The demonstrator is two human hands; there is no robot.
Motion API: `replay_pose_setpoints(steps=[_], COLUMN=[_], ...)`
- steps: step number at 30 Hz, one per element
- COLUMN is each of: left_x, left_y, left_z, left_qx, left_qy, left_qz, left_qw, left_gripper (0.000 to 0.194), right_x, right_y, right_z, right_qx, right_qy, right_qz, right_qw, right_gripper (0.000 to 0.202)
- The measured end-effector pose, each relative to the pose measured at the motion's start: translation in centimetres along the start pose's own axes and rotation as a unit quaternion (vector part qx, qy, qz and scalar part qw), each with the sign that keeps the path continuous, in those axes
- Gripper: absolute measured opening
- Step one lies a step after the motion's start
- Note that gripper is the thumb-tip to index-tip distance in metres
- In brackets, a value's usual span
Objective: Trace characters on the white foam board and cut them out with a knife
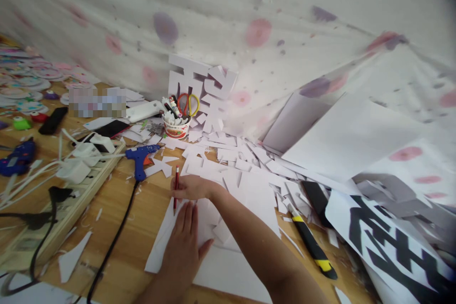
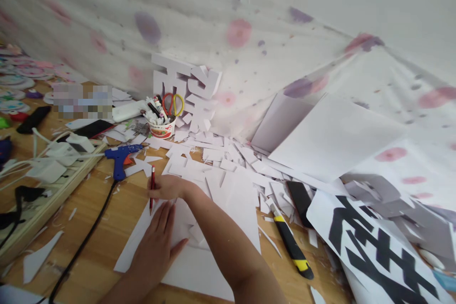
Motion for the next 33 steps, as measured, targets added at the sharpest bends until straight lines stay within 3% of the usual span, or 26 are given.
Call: replay_pose_setpoints(steps=[10, 15, 23, 28, 33], left_x=[0.1, 0.1, 0.0, 0.0, 0.1], left_y=[0.0, 0.0, 0.0, 0.0, -0.1], left_z=[0.0, 0.0, 0.0, 0.0, -0.1], left_qx=[0.0, 0.001, 0.013, 0.013, -0.001], left_qy=[0.004, -0.002, -0.009, -0.008, -0.003], left_qz=[-0.001, -0.002, 0.001, -0.007, -0.014], left_qw=[1.0, 1.0, 1.0, 1.0, 1.0], left_gripper=[0.084, 0.082, 0.079, 0.079, 0.077], right_x=[0.5, -0.5, -1.9, -2.2, -3.8], right_y=[-0.4, -1.6, -2.0, -2.4, -1.3], right_z=[-0.3, -0.7, -0.6, 0.5, 2.6], right_qx=[0.002, -0.049, -0.09, -0.144, -0.254], right_qy=[0.015, 0.011, 0.004, -0.014, -0.034], right_qz=[0.09, 0.122, 0.087, -0.081, -0.286], right_qw=[0.996, 0.991, 0.992, 0.986, 0.923], right_gripper=[0.012, 0.005, 0.004, 0.01, 0.023])
Point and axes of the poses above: each hand's wrist, its own z-axis away from the middle knuckle, its own y-axis out of the palm, x = y × z, the point moved 1 cm from there along -z, towards the middle knuckle, and after that the axes turned 4 degrees about -x, right-handed, at the moved point
